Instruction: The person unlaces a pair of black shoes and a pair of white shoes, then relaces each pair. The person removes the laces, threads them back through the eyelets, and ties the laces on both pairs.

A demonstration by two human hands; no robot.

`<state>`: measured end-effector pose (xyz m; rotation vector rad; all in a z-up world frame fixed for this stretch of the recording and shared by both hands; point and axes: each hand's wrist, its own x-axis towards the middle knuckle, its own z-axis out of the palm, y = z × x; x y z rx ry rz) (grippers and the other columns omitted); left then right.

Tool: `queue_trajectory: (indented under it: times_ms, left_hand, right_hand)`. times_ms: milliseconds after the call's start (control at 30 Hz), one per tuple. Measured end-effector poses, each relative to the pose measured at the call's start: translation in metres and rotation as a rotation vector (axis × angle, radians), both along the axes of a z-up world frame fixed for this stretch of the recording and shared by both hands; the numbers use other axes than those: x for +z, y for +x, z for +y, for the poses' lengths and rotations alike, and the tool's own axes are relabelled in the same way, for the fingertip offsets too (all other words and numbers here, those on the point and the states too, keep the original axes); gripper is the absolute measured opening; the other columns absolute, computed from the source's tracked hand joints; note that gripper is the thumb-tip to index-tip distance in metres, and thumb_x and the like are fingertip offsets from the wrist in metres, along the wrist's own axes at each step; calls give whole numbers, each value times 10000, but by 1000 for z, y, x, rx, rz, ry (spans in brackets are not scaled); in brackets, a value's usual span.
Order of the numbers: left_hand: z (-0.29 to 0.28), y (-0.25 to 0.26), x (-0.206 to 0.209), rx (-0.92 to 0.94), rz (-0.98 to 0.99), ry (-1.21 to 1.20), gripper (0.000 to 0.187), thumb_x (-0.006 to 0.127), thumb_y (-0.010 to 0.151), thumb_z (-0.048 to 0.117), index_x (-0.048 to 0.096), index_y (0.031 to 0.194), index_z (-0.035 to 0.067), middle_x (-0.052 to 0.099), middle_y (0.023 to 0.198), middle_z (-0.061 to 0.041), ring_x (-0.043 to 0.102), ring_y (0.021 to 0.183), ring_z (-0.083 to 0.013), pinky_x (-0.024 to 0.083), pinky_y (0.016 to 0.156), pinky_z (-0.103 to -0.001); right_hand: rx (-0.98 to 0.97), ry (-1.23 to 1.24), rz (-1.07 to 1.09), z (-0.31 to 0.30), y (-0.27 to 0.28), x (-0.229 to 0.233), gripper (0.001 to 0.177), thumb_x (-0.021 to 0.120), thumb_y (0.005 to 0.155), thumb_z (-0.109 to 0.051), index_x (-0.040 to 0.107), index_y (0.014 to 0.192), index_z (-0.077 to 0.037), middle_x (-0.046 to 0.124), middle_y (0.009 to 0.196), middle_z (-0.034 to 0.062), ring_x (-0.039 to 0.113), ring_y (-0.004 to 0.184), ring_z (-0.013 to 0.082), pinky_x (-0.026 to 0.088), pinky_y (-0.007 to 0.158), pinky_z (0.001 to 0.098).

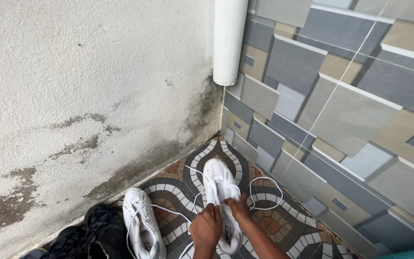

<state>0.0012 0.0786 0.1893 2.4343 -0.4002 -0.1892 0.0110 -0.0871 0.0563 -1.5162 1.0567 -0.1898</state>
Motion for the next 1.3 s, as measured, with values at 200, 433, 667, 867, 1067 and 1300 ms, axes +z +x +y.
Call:
queue_trajectory:
  times_ms: [200, 433, 667, 867, 1067, 1300]
  left_hand:
    - [0, -33, -16, -121, 32, -76, 349, 571, 932, 428, 773, 959, 145, 720, 766, -232, 746, 771, -386, 586, 744, -507]
    - [41, 18, -88, -123, 316, -33, 416, 607, 867, 515, 812, 890, 154, 767, 764, -100, 746, 814, -318, 564, 785, -443]
    - [49, 57, -96, -177, 377, -130, 496, 625, 894, 491, 807, 772, 47, 713, 669, -113, 663, 633, -205, 502, 664, -345]
    - [1, 50, 26, -72, 656, -830, 309, 538, 1019, 291, 751, 1112, 87, 624, 727, 6, 407, 532, -78, 335, 493, -255]
    - [-16, 31, 142, -196, 541, -1098, 389, 459, 1068, 342, 738, 1150, 84, 574, 711, 14, 409, 567, -71, 347, 531, -232]
    - [-31, 23, 241, -336, 292, -1161, 425, 448, 1070, 381, 726, 1208, 90, 602, 757, 28, 474, 646, -61, 435, 619, -221]
  right_hand:
    - [-15, -9, 66, -22, 25, -41, 906, 702, 760, -321, 274, 1502, -26, 615, 1343, 313, 662, 1176, 422, 521, 1005, 437]
    - [198, 37, 329, -24, -13, -29, 781, 742, 805, -455, 475, 1441, -87, 614, 1356, 185, 650, 1218, 371, 603, 956, 597]
    - [496, -717, 531, -45, -22, 41, 437, 822, 757, -491, 795, 1113, -238, 598, 1330, 49, 466, 1365, 284, 395, 1118, 520]
    - [530, -536, 412, -62, -2, 135, 393, 825, 671, -542, 819, 964, -280, 815, 1140, 18, 679, 1199, 258, 437, 1119, 460]
    - [503, -778, 257, -57, -10, 226, 347, 895, 652, -470, 868, 863, -196, 685, 1097, -59, 497, 1259, 291, 351, 1073, 539]
    - [604, -252, -117, -59, -16, 318, 350, 773, 872, -344, 728, 769, -13, 638, 571, 41, 626, 511, 154, 536, 531, 309]
